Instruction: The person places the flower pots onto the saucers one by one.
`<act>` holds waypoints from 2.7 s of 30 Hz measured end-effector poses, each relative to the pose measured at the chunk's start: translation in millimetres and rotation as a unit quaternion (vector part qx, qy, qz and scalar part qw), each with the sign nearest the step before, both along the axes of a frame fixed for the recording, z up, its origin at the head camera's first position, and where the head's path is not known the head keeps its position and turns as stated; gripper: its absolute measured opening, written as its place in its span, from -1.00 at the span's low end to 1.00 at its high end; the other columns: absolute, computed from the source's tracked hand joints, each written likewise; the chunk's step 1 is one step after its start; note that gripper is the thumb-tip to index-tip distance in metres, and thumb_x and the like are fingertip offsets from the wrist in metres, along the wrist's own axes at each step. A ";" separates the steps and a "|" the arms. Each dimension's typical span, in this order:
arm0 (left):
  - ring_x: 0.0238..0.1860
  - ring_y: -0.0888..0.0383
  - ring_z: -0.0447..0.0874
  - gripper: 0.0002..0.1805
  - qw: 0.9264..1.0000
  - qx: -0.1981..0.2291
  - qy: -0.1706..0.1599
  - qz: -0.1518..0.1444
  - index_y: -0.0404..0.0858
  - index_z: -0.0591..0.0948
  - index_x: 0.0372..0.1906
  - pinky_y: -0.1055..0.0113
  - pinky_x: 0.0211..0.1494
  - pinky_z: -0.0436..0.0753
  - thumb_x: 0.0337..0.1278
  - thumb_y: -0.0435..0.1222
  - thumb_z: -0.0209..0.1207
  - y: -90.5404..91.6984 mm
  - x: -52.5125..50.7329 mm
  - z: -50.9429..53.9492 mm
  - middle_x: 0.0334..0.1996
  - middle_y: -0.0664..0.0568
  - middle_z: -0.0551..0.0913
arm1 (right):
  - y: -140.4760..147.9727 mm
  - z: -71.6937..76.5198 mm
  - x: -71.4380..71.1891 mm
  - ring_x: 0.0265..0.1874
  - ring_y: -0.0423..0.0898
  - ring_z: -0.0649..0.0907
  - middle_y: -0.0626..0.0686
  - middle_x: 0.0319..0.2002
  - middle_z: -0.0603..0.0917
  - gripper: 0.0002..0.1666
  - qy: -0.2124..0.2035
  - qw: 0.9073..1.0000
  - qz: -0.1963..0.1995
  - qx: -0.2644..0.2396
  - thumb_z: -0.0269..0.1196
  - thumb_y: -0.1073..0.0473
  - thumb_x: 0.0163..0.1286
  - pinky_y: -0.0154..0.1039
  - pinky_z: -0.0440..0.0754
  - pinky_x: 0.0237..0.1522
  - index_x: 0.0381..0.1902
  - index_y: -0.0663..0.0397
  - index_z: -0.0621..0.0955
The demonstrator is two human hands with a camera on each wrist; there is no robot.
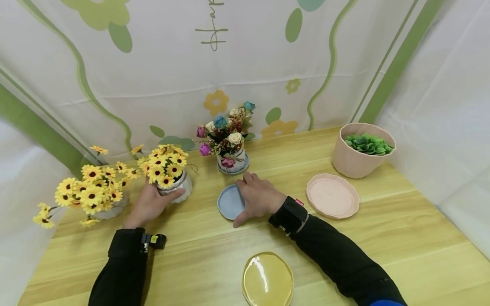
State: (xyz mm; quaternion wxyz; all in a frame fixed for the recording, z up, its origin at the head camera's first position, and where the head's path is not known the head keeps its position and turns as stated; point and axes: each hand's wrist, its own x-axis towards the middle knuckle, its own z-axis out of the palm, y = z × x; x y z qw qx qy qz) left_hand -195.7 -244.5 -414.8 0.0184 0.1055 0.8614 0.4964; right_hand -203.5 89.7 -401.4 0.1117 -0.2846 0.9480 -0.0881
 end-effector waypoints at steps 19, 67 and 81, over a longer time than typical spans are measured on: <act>0.58 -0.07 0.31 0.11 0.999 0.038 0.023 0.009 0.06 0.17 0.67 -0.20 0.66 0.26 0.09 -0.27 0.58 21.0 5.4 -2.2 0.54 -0.02 0.39 | 0.6 -1.5 3.7 0.12 0.06 0.49 0.16 0.23 0.47 0.44 0.006 1.000 -0.003 -0.020 0.59 -0.61 -0.17 -0.06 0.72 -0.11 0.50 0.14 0.45; 0.48 -0.05 0.45 0.07 0.999 0.002 0.009 -0.031 -0.04 0.31 0.57 -0.14 0.60 0.41 -0.06 -0.23 0.66 61.1 16.4 -2.7 0.44 -0.02 0.50 | -7.2 -5.0 15.6 0.10 0.04 0.52 0.15 0.19 0.49 0.42 0.047 0.999 -0.014 0.021 0.51 -0.69 -0.13 -0.09 0.77 -0.11 0.46 0.15 0.47; 0.43 -0.02 0.52 0.06 0.999 -0.013 0.034 -0.025 -0.03 0.37 0.54 -0.11 0.53 0.49 -0.12 -0.25 0.68 63.6 20.4 5.2 0.39 0.01 0.55 | -7.2 -3.2 14.5 0.05 0.03 0.52 0.14 0.18 0.49 0.41 0.049 0.999 -0.009 0.011 0.51 -0.69 -0.15 -0.13 0.74 -0.19 0.44 0.13 0.50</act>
